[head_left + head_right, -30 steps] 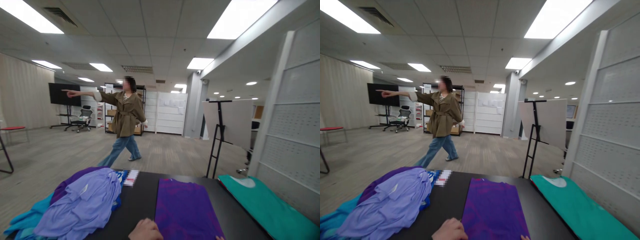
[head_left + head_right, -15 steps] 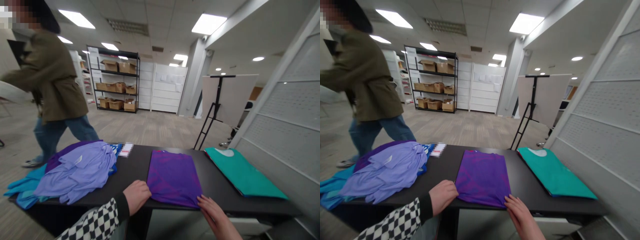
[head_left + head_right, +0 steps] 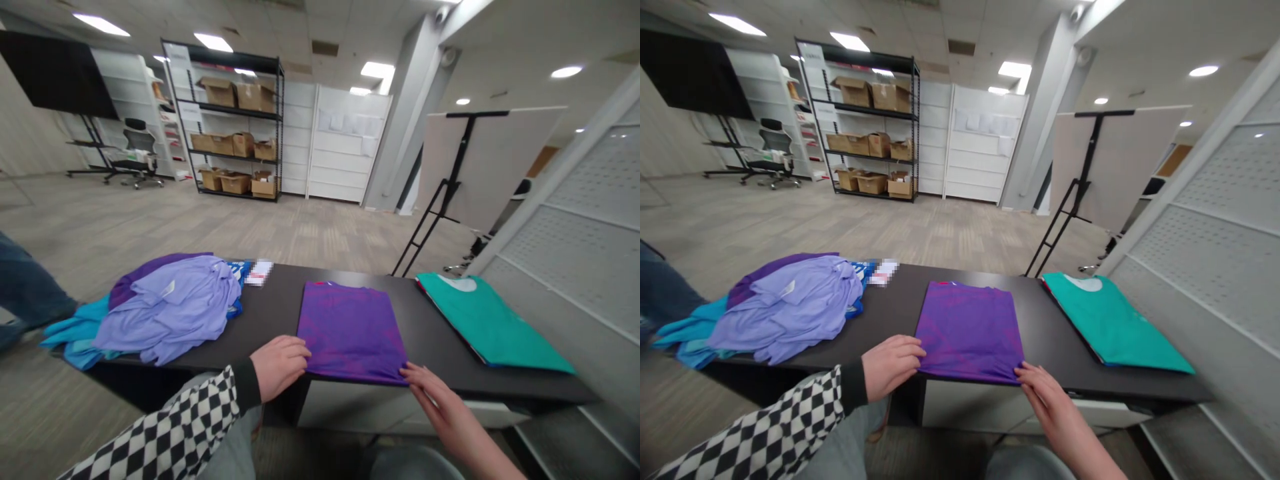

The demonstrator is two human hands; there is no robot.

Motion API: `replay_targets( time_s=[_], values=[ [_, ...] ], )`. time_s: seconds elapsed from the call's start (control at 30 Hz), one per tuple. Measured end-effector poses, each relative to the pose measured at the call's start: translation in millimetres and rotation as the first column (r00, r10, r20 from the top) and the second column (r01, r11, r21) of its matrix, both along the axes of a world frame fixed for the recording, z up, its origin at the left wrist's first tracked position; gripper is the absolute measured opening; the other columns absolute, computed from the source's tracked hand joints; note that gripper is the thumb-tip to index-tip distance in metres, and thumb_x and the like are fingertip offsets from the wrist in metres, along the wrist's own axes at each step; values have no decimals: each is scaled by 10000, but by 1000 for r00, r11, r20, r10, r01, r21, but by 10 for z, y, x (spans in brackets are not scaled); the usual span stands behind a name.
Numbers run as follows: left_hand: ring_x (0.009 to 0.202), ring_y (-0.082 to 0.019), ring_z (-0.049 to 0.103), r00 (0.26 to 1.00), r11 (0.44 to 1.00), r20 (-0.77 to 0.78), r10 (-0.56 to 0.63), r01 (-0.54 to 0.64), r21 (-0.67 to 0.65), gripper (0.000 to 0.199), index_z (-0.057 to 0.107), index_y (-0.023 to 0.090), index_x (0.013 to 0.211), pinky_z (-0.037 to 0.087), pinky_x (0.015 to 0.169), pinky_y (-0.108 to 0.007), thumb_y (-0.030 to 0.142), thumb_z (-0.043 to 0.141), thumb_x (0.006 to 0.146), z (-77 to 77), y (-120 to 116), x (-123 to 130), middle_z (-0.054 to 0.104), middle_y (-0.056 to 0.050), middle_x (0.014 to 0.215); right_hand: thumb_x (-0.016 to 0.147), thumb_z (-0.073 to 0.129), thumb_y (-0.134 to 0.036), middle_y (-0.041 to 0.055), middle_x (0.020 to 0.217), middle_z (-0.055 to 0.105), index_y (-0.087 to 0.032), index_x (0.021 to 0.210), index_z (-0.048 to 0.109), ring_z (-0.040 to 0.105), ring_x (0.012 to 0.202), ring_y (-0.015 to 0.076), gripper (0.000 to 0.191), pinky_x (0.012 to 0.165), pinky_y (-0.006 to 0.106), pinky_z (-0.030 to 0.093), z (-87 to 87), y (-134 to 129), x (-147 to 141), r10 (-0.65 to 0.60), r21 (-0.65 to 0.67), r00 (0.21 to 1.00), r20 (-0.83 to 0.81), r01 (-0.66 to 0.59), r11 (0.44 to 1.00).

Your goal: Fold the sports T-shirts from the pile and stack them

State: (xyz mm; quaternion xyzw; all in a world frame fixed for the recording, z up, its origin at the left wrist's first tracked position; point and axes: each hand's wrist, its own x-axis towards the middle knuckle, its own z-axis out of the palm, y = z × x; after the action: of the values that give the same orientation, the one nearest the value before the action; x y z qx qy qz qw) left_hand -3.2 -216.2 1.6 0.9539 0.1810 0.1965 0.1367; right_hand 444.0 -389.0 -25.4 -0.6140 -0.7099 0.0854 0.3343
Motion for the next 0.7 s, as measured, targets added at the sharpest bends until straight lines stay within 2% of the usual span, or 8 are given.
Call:
replay_targets(
  time_s=[0.07, 0.13, 0.2, 0.33, 0.43, 0.53, 0.63, 0.7],
  values=[
    [1333, -240, 714, 998, 995, 53, -18, 23, -100, 292, 763, 252, 1236, 498, 1227, -408, 319, 487, 1167, 144, -72, -80, 824, -76, 1315, 1104, 606, -647, 143, 1353, 832, -283, 1175, 884, 758, 1369, 366, 463, 1191, 529, 629, 243, -78, -6, -7, -40, 999, -43, 5, 999],
    [1136, -216, 768, 998, 976, 56, 17, -4, -219, 323, 767, 258, 1243, 567, 1069, -350, 384, 477, 1178, 353, -170, -195, 841, -63, 1175, 1087, 637, -642, 138, 1348, 833, -292, 1199, 882, 785, 1312, 359, 442, 1140, 464, 662, 546, -196, 0, -8, -97, 998, -62, 2, 995],
    [957, -193, 753, 997, 942, 42, 58, -41, -334, 357, 783, 264, 1158, 568, 909, -302, 473, 494, 1177, 625, -266, -331, 822, -31, 1016, 1069, 669, -624, 135, 1284, 848, -300, 1217, 879, 828, 1173, 350, 414, 1048, 427, 702, 880, -329, 11, 7, -161, 998, -67, -18, 987],
    [741, -156, 658, 994, 816, 111, 5, 60, -574, 471, 778, 237, 956, 523, 754, -260, 608, 554, 1139, 1209, -308, -547, 741, 9, 800, 1042, 687, -621, 139, 1137, 854, -312, 1127, 882, 820, 981, 348, 375, 832, 393, 731, 1486, -474, -12, 41, -271, 991, -128, -75, 960],
    [712, -156, 612, 992, 719, 127, -1, 89, -689, 504, 764, 211, 934, 510, 699, -253, 646, 579, 1107, 1432, -137, -570, 716, -2, 794, 1077, 628, -638, 129, 1029, 832, -308, 1084, 864, 786, 921, 325, 406, 790, 380, 706, 1729, -326, -86, 33, -345, 985, -168, -90, 934],
    [768, -162, 613, 995, 706, 101, 17, 60, -706, 487, 737, 187, 955, 526, 742, -258, 610, 552, 1108, 1323, 214, -464, 709, -11, 835, 1106, 584, -659, 97, 918, 787, -258, 1049, 818, 734, 846, 274, 468, 778, 358, 662, 1718, 89, -141, 73, -398, 981, -177, -139, 907],
    [827, -183, 639, 994, 779, 60, 94, -36, -626, 430, 723, 181, 996, 545, 815, -294, 535, 505, 1106, 966, 693, -269, 718, -21, 877, 1120, 552, -658, 62, 911, 775, -236, 1041, 779, 709, 867, 245, 486, 811, 337, 617, 1485, 680, -128, 97, -385, 988, -124, -138, 913],
    [852, -204, 660, 979, 845, -17, 202, -183, -503, 391, 727, 183, 1002, 551, 857, -325, 468, 476, 1097, 689, 1017, -104, 728, -38, 892, 1118, 539, -617, 66, 944, 792, -227, 1046, 772, 716, 899, 255, 460, 843, 349, 599, 1252, 1098, -92, 95, -354, 994, -48, -106, 929]
  ],
)
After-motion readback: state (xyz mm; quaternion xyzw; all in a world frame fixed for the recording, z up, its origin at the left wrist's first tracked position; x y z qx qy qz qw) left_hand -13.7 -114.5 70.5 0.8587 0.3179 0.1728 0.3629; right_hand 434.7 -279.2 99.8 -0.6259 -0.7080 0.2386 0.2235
